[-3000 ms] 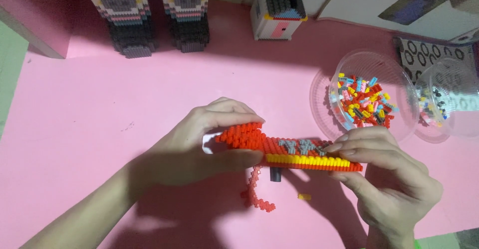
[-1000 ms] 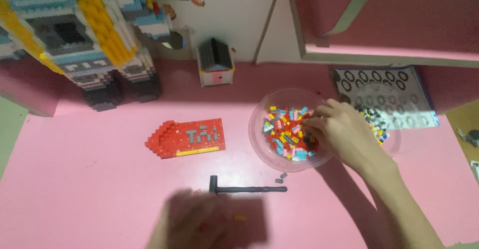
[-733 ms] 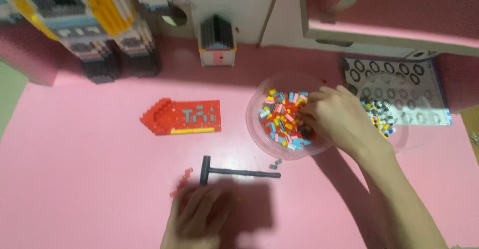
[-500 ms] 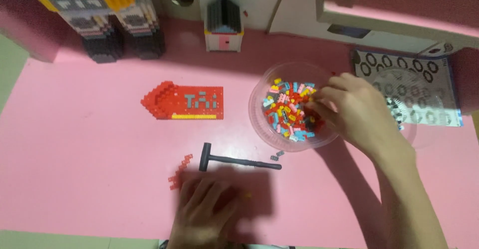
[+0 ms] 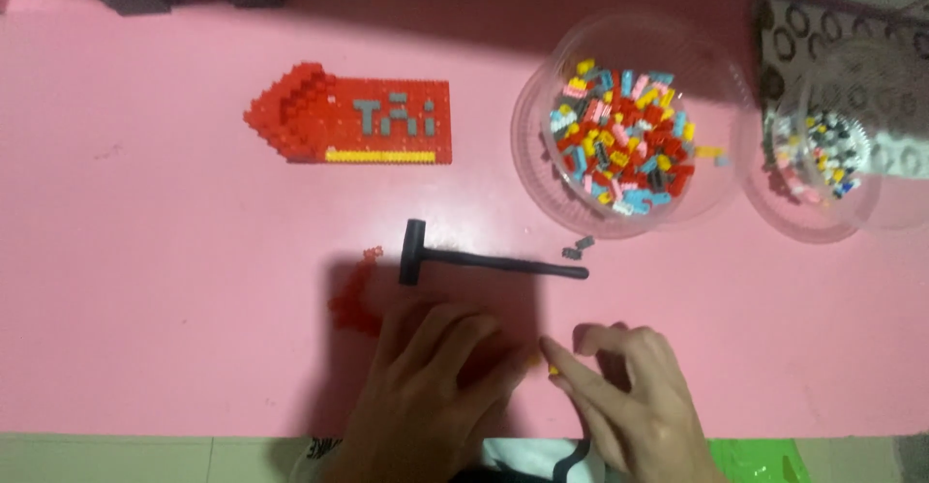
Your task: The person assembles a red and yellow micro bead structure with the word 'Tai' in gray. They use a small hammer to secure the beads and add yellow pieces to the bottom edge. The person repeatedly picks up and places yellow beads, occasionally using the hammer to press them into place.
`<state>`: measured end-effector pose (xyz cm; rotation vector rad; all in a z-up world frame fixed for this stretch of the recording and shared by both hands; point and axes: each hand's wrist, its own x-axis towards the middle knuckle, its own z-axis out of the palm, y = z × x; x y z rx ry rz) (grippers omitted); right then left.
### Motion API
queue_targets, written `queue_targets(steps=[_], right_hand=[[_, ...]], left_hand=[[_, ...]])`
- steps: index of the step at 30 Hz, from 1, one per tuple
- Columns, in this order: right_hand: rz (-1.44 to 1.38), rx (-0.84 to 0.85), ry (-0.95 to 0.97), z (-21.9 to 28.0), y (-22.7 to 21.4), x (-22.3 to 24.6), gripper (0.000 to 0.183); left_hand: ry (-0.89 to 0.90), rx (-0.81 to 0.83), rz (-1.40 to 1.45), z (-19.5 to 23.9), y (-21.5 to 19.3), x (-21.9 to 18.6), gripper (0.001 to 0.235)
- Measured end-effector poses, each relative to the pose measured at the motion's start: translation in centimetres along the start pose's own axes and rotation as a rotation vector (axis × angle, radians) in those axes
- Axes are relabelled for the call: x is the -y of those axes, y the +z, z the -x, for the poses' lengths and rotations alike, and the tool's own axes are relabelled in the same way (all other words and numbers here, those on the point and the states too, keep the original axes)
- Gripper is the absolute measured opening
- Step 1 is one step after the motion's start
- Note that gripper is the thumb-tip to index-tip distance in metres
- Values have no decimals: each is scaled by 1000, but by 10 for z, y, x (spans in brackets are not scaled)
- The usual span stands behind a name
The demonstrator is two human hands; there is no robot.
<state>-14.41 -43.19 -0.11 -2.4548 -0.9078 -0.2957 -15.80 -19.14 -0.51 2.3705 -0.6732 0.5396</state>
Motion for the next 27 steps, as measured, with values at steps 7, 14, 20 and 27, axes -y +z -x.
queue_targets(steps=[7,14,20,27], right_hand=[[-140,14,82,-10,-8,7,45],[-131,-67,81,-8,1,7,22],[-194,-43,162,-17,1,18,18],[-222,-80,211,-15,4,16,19]], left_hand=[[-1,-11,44,0,1,-1,19],[-15,-106,84,-10,-5,-5,13],[-25,-53,58,-9,-5,-5,12],[-25,-110,54,-9,-3,-4,7]])
